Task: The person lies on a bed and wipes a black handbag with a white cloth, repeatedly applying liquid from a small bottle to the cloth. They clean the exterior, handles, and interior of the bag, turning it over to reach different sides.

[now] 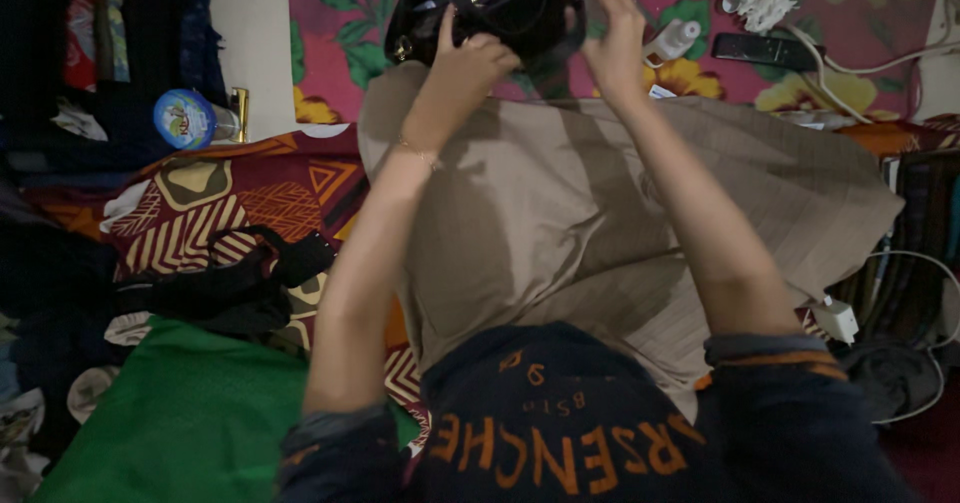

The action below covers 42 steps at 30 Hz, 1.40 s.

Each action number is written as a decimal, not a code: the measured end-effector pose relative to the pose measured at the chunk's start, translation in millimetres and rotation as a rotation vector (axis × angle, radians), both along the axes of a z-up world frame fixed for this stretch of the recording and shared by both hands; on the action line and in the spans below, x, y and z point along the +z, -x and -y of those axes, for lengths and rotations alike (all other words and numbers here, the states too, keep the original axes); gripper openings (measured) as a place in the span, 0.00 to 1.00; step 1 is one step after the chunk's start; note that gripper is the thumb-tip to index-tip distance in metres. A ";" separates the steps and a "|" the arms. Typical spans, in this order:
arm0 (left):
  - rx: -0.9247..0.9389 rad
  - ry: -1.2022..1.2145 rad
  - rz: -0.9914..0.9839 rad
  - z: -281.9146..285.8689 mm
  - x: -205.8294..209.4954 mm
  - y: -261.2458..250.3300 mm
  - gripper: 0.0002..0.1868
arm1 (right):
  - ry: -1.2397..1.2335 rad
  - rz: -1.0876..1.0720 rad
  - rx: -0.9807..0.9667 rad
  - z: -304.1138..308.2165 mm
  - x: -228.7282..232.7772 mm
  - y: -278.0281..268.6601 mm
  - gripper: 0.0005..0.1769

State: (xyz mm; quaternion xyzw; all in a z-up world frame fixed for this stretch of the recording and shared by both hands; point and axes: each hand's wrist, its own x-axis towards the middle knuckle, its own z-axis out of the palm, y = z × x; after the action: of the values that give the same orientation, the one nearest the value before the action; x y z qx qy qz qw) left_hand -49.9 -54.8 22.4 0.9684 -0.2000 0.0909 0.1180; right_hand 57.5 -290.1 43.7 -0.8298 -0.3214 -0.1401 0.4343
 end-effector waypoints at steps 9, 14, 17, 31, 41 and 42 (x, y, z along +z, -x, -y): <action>0.018 -0.244 0.194 11.9 -21.7 20.0 0.29 | 0.088 -0.042 0.063 31.2 -31.7 19.8 0.23; 0.032 -0.386 0.079 30.8 -18.8 7.1 0.11 | 0.088 -0.081 -0.025 80.7 -28.0 19.0 0.24; 0.044 -0.062 0.080 32.9 -9.8 -9.1 0.08 | 0.065 0.027 -0.100 114.3 -22.7 16.7 0.19; 0.204 0.300 -0.096 -42.3 51.6 -42.7 0.23 | -0.056 -0.075 -0.209 130.6 -13.3 22.3 0.15; 0.330 0.625 -0.105 -86.5 11.6 -55.3 0.19 | -0.129 -0.112 -0.189 124.1 -10.6 11.7 0.13; 0.438 0.875 -0.229 -95.7 1.6 -58.1 0.19 | -0.130 -0.112 -0.192 123.4 -12.1 11.8 0.13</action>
State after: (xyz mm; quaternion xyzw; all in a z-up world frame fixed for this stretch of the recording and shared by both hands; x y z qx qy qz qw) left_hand 8.2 40.9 24.0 0.8513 0.0789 0.0821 0.5122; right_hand 45.7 -413.5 31.6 -0.8334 -0.2059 -0.1551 0.4889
